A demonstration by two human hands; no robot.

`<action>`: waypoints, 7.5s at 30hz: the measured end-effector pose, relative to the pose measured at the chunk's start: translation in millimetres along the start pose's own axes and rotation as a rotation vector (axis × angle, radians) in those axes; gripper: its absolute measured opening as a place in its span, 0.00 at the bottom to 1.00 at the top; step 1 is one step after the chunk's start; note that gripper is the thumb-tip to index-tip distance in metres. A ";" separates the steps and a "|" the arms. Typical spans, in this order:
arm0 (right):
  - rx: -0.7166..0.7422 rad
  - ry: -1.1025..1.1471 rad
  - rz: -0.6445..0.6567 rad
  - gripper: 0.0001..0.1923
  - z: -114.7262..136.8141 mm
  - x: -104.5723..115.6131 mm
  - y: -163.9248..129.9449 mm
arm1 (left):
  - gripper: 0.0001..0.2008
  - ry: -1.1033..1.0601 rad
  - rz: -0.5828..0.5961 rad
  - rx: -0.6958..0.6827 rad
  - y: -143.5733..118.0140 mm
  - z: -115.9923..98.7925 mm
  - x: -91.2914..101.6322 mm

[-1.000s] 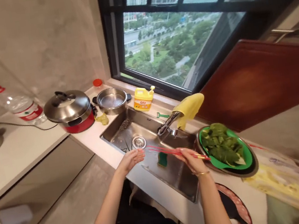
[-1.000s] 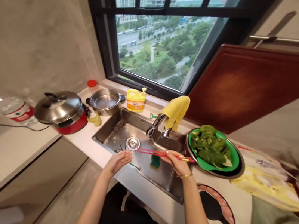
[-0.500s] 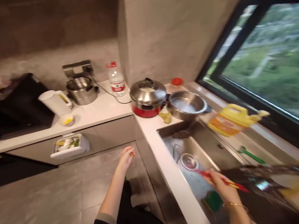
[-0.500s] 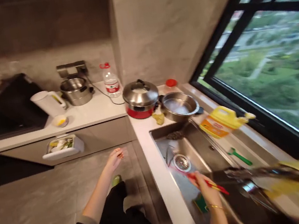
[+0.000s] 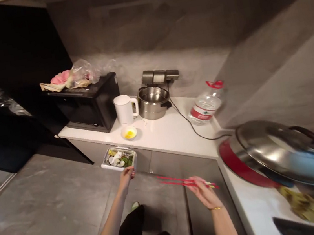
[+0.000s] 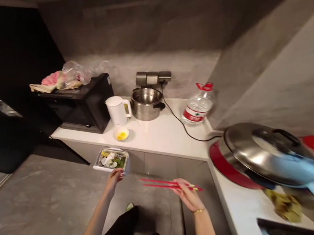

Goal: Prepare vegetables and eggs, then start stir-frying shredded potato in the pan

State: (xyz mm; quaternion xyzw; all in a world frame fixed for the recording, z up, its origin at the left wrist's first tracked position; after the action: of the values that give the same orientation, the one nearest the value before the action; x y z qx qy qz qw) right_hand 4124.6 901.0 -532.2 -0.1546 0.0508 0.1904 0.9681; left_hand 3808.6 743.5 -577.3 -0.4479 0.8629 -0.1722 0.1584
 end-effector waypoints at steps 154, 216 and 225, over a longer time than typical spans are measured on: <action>-0.076 0.769 -2.571 0.24 -321.6 -202.7 -1027.4 | 0.26 1.762 2.727 0.513 -844.6 412.4 264.0; -0.065 1.264 -3.063 0.23 -365.2 -210.4 -962.5 | 0.21 0.702 2.793 -1.378 -1161.5 511.1 405.5; -0.027 1.258 -3.103 0.21 -350.4 -204.7 -969.0 | 0.16 0.574 2.897 -1.417 -1165.1 544.5 385.9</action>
State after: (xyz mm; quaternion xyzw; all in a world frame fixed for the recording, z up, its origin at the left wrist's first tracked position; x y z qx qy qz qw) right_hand 4294.3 -135.3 -560.5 0.1097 -0.2126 0.9694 -0.0555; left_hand 4666.9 -289.0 -596.6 -0.7531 -0.4395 -0.4455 0.2030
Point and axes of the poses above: each hand's wrist, its own y-axis towards the middle knuckle, its own x-axis out of the back of the hand, z = x × y, the point moved 6 cm from there along y, towards the middle knuckle, and after that the axes turned 3 degrees about -z, right-handed, at the moved point
